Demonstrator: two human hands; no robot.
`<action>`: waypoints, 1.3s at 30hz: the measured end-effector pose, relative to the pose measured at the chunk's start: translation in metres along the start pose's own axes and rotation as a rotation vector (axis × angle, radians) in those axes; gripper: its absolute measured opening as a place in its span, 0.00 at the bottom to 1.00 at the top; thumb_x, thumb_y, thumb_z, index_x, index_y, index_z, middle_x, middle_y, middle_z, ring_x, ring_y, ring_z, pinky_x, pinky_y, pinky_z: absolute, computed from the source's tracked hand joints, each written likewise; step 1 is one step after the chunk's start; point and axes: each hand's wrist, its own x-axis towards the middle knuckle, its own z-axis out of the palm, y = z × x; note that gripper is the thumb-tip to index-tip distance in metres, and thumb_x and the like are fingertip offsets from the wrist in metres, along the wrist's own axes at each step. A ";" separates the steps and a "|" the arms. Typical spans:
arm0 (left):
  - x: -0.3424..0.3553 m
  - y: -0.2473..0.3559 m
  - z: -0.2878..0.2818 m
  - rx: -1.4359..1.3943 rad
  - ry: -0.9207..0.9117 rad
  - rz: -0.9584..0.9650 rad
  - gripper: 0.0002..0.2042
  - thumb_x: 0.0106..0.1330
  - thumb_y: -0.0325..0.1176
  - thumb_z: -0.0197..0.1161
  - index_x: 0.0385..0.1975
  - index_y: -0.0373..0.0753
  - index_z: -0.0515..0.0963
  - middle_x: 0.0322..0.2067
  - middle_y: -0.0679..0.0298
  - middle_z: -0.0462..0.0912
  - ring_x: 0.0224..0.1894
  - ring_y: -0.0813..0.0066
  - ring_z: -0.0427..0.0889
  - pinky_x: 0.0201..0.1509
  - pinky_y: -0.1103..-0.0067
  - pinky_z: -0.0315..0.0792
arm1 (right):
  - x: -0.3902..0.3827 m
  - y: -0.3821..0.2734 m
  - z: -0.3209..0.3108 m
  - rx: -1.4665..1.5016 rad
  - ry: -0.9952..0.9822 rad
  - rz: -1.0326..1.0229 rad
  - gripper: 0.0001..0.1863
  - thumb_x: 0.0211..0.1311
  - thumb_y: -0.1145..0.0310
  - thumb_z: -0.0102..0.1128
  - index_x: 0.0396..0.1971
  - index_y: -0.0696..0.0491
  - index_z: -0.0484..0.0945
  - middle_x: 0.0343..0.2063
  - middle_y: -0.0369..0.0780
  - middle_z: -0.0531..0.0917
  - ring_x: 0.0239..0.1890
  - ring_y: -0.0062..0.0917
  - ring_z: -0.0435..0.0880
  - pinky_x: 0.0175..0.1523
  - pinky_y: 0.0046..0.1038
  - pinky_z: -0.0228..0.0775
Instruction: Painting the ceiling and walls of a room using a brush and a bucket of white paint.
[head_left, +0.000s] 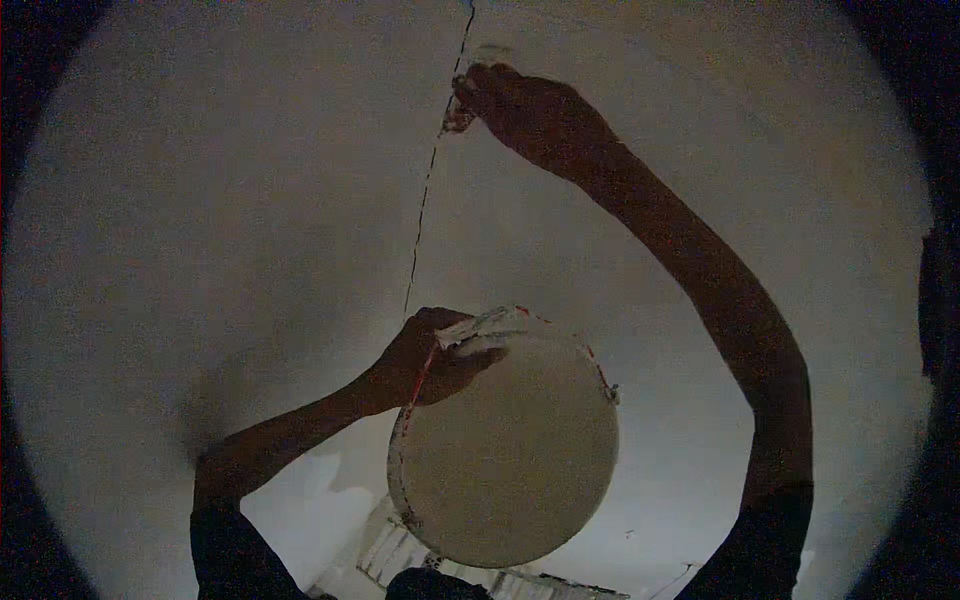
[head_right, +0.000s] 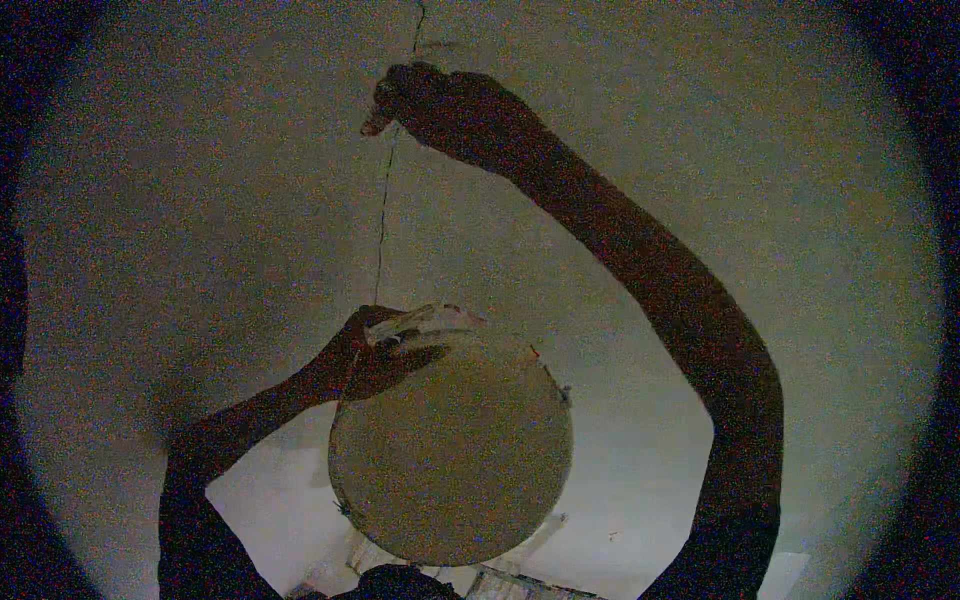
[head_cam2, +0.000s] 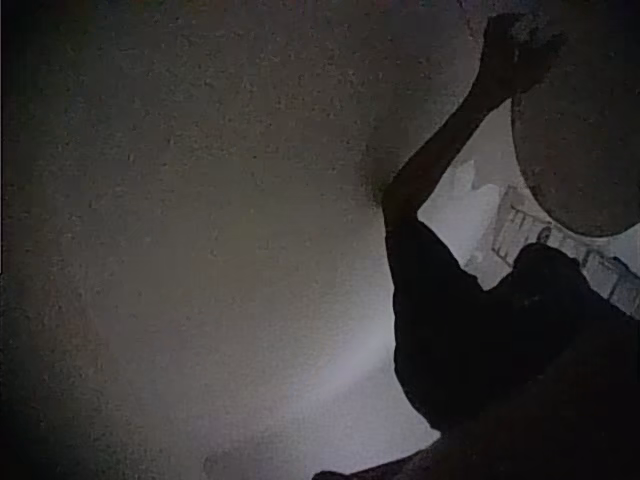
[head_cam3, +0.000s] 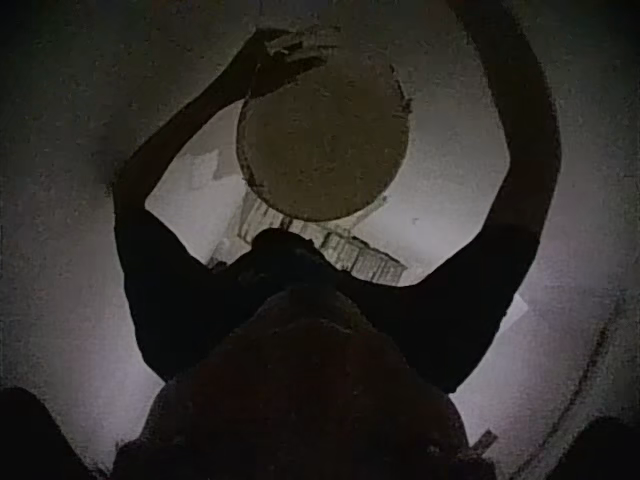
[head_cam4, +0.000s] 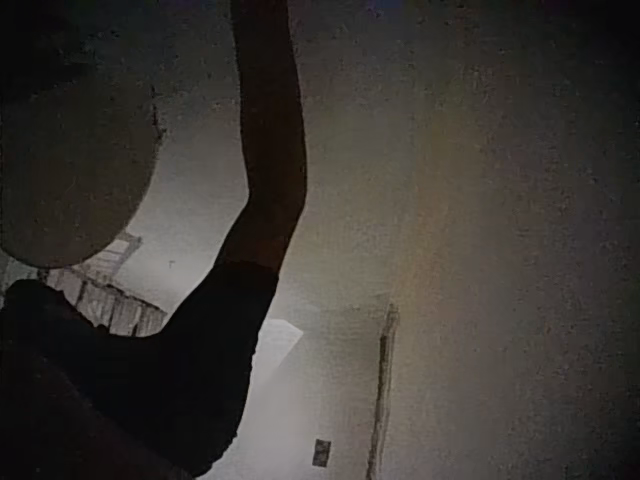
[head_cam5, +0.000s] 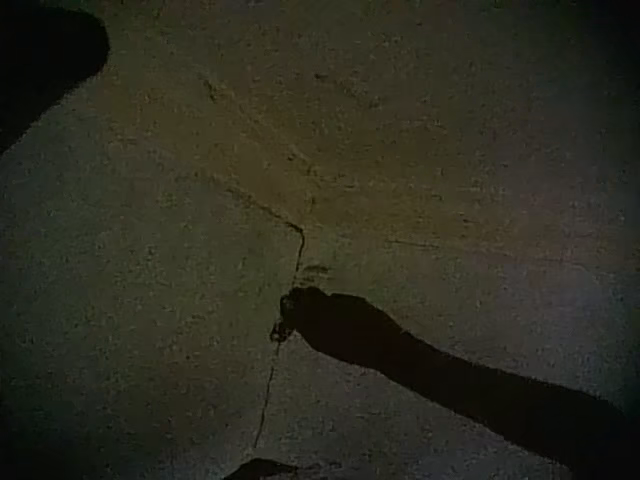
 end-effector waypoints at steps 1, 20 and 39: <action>-0.001 -0.003 0.005 -0.064 0.005 -0.073 0.13 0.63 0.41 0.60 0.37 0.37 0.79 0.27 0.59 0.83 0.29 0.73 0.82 0.38 0.75 0.76 | -0.002 -0.006 0.009 0.147 -0.211 0.063 0.14 0.64 0.67 0.50 0.47 0.53 0.69 0.47 0.42 0.75 0.38 0.32 0.82 0.39 0.30 0.79; -0.019 -0.051 0.024 0.056 0.235 0.102 0.14 0.58 0.42 0.65 0.33 0.37 0.80 0.31 0.55 0.84 0.34 0.69 0.84 0.38 0.74 0.77 | -0.004 -0.040 0.050 0.258 -0.298 -0.022 0.12 0.63 0.74 0.45 0.46 0.55 0.69 0.48 0.43 0.74 0.52 0.33 0.73 0.59 0.33 0.65; -0.009 -0.023 0.013 -0.136 0.058 -0.107 0.19 0.56 0.43 0.65 0.37 0.32 0.77 0.36 0.47 0.78 0.45 0.55 0.75 0.53 0.66 0.66 | -0.065 -0.117 0.067 0.634 -0.444 -0.107 0.12 0.69 0.68 0.39 0.46 0.55 0.69 0.47 0.45 0.74 0.53 0.37 0.73 0.59 0.35 0.64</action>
